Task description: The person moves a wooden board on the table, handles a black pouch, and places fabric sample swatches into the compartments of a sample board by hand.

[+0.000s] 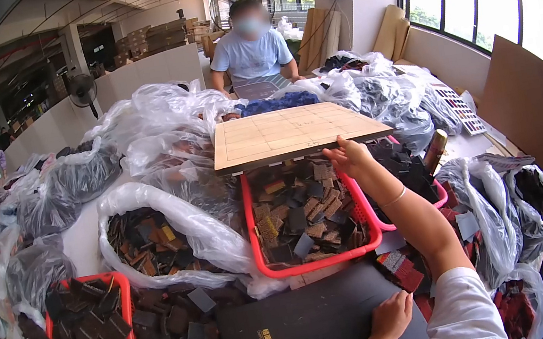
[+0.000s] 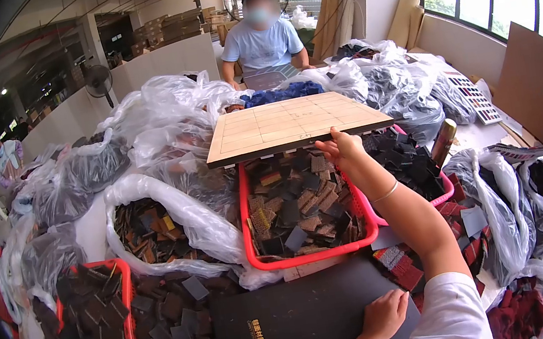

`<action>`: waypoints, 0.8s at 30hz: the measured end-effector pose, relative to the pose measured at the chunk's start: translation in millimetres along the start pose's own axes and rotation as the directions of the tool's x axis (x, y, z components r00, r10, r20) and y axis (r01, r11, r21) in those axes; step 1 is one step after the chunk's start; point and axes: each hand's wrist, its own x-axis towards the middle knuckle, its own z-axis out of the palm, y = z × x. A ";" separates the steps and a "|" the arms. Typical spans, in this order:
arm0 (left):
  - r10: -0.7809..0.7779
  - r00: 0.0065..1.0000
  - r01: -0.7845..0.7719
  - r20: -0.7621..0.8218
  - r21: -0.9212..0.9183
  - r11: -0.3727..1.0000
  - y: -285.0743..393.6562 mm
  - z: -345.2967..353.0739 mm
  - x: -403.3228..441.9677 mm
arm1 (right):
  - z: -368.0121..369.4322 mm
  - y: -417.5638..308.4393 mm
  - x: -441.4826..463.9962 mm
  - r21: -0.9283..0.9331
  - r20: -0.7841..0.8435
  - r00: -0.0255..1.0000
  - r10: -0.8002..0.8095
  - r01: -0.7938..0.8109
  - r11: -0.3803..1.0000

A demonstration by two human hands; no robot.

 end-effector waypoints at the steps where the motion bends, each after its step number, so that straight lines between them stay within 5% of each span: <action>1: 0.002 1.000 -0.002 -0.003 0.002 1.000 0.4 -0.4 0.5 | -3.7 4.4 11.1 0.003 0.024 0.999 0.024 -0.024 1.000; 9: 0.003 1.000 -0.003 0.013 0.024 1.000 -1.0 -1.4 0.0 | -22.1 20.9 1.9 -0.200 0.073 0.988 0.138 -0.121 0.972; 12: -0.007 1.000 0.007 0.017 0.017 1.000 -1.5 0.9 -0.1 | -25.9 31.2 9.2 -0.005 0.052 0.987 0.152 -0.151 0.988; 24: -0.016 0.999 0.015 0.039 0.032 0.999 1.3 -1.2 -0.5 | -9.3 45.8 19.0 0.099 -0.010 0.993 0.115 -0.114 0.989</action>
